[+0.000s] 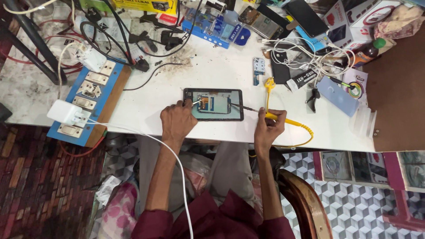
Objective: The person uses a soldering iron and tweezers to work on a small circuit board placed on a tablet. They repeatedly apply heat to specific points on the board while holding it steady with the tweezers.
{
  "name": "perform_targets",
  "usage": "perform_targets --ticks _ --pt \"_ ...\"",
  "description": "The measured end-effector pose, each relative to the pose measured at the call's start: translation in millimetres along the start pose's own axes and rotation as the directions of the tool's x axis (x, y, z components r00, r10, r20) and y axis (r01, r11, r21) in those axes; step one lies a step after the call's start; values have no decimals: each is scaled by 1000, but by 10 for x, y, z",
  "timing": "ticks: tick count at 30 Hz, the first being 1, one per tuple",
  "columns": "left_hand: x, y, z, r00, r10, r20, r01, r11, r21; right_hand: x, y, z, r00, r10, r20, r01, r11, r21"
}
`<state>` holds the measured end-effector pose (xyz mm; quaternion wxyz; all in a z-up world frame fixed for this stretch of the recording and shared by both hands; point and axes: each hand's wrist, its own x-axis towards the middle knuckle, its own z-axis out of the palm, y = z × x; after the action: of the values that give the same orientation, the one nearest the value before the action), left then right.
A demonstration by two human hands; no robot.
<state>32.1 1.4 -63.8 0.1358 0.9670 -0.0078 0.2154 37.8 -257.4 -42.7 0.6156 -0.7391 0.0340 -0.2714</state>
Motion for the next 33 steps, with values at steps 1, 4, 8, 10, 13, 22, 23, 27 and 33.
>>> perform_targets --ticks 1,4,8,10,13,22,23,27,33 --pt "-3 -1 -4 1000 3 -9 -3 1000 7 0 4 7 1000 -1 1 1 1000 -13" --pt "2 3 -16 999 10 -37 -10 1000 18 10 11 18 1000 8 8 -8 1000 -3" --pt "-9 3 -38 999 8 -47 -8 1000 7 2 28 26 1000 -1 -5 1 1000 -29" --pt "8 12 -36 999 7 -39 -7 1000 -4 15 37 23 1000 -7 -19 6 1000 -18" --pt "2 15 -36 999 7 -40 -8 1000 -14 8 40 16 999 -14 -31 14 1000 -4" --pt "7 19 -40 998 17 -66 -18 1000 -14 12 -31 27 1000 -20 4 20 999 -47" --pt "0 17 -36 998 12 -55 -13 1000 -14 7 -32 25 1000 -10 1 10 999 -47" --pt "-12 8 -20 998 14 -67 -16 1000 -24 10 -31 24 1000 1 -2 -1 999 -46" --pt "-21 -11 6 999 11 -51 -12 1000 -17 0 -26 15 999 -19 25 20 1000 -18"
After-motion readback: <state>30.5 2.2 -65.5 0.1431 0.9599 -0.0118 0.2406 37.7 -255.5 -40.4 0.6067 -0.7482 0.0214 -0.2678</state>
